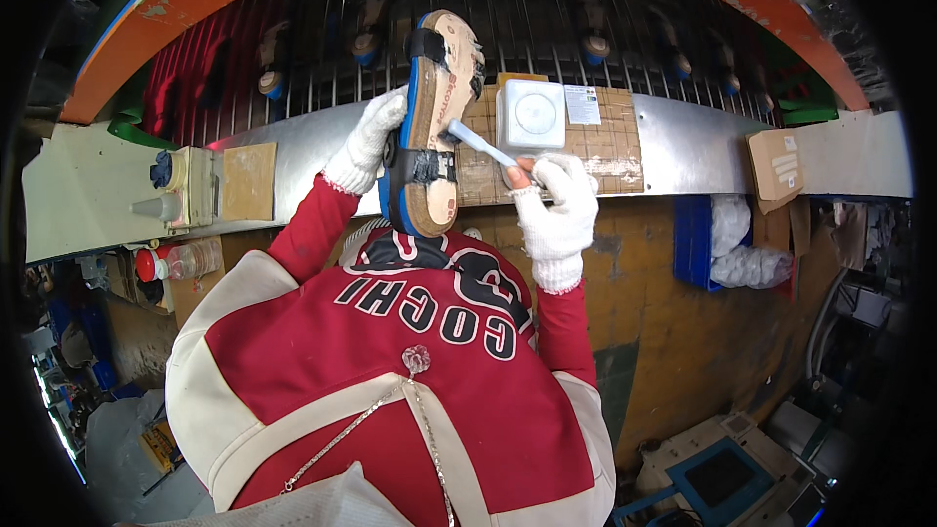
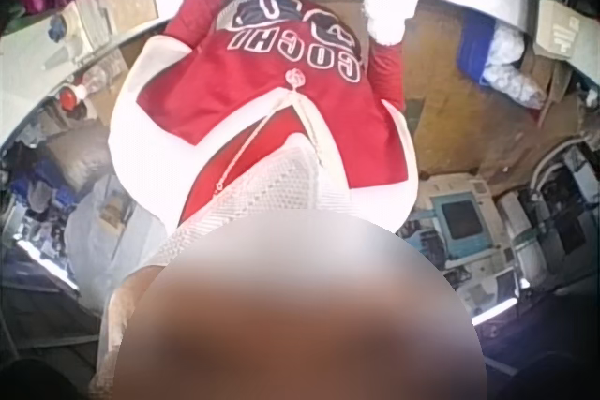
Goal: The person holds a blue and brown sandal and uses a small brush to apply a white adhesive from a container onto the sole and strap areas. The sandal is repeatedly rotated to access different sections while the brush is dipped into the container between applications.
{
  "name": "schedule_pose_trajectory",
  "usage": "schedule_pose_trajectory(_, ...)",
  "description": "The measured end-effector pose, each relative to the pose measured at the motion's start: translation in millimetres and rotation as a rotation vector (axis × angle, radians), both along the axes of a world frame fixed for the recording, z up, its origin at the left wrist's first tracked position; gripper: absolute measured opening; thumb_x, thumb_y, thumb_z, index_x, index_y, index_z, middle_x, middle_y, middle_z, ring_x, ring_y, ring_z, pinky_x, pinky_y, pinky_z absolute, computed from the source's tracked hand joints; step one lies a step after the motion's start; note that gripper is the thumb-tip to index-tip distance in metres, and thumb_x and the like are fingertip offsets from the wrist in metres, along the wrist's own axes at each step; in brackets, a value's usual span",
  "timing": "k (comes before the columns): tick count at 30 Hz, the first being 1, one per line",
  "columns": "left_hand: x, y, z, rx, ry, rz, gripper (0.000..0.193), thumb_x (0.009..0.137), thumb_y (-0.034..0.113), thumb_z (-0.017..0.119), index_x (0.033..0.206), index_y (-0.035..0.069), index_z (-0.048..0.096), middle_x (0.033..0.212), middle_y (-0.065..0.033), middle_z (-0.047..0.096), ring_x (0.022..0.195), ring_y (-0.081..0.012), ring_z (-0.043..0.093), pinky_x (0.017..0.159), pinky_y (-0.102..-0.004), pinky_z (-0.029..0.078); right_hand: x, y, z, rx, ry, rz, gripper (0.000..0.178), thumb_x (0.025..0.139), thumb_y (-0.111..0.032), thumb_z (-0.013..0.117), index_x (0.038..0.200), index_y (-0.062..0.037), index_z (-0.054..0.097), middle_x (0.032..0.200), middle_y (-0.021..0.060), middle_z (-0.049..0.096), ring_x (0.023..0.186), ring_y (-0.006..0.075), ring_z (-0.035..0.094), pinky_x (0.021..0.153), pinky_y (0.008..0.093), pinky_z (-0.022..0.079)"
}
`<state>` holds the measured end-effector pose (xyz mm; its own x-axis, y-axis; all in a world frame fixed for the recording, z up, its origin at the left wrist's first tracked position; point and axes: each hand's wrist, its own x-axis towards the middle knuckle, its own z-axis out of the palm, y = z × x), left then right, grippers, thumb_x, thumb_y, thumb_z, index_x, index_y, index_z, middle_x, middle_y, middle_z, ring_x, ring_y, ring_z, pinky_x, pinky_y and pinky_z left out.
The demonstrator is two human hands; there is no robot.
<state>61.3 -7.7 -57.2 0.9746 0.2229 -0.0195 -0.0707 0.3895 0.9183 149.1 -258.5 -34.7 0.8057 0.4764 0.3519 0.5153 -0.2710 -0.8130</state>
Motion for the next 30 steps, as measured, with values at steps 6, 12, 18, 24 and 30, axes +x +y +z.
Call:
schedule_pose_trajectory(6,2.8,2.0,9.8,0.144,0.112,0.123,0.086,0.087,0.054,0.070,0.144,-0.006,0.045,0.131,-0.0109,0.062,0.119,-0.0154,0.059,0.103,-0.0285,0.044,1.2,-5.6,11.8,-0.062,-0.084,0.139,0.019,0.075,-0.020,0.083,0.087,-0.0066,0.077,0.085,0.0066,0.066,0.079,0.0231,0.059,0.075,0.0341,0.043)
schedule_pose_trajectory(12,3.7,2.8,12.0,0.121,0.112,0.111,0.085,0.087,0.053,0.070,0.144,-0.006,0.045,0.131,-0.0108,0.062,0.118,-0.0150,0.059,0.102,-0.0279,0.045,11.0,10.4,8.9,-0.087,-0.203,0.054,0.020,0.076,-0.018,0.084,0.089,-0.0060,0.076,0.087,0.0070,0.066,0.080,0.0237,0.059,0.074,0.0349,0.043)
schedule_pose_trajectory(18,6.0,13.0,3.8,0.104,0.038,0.043,0.097,0.080,0.063,0.072,0.140,-0.007,0.047,0.128,-0.0114,0.063,0.116,-0.0162,0.061,0.102,-0.0283,0.045,30.0,33.4,3.9,0.083,-0.034,0.072,0.018,0.079,-0.015,0.082,0.087,-0.0014,0.074,0.087,0.0082,0.064,0.077,0.0209,0.059,0.071,0.0319,0.045)
schedule_pose_trajectory(24,11.2,24.1,-7.6,-0.059,-0.035,-0.161,0.101,0.070,0.064,0.081,0.135,-0.007,0.052,0.123,-0.0125,0.065,0.109,-0.0175,0.066,0.096,-0.0311,0.052,80.2,68.0,15.3,0.163,-0.026,-0.027,0.016,0.084,-0.014,0.077,0.089,0.0008,0.072,0.086,0.0080,0.061,0.076,0.0177,0.057,0.067,0.0292,0.045)
schedule_pose_trajectory(30,17.6,9.5,-28.0,-0.510,0.066,0.041,0.085,0.087,0.069,0.061,0.141,0.004,0.049,0.126,-0.0176,0.065,0.104,-0.0278,0.069,0.092,-0.0421,0.058,64.0,76.9,-13.1,0.347,0.350,-0.032,0.028,0.100,-0.030,0.060,0.095,-0.0031,0.062,0.083,0.0016,0.056,0.064,0.0091,0.049,0.057,0.0242,0.039)
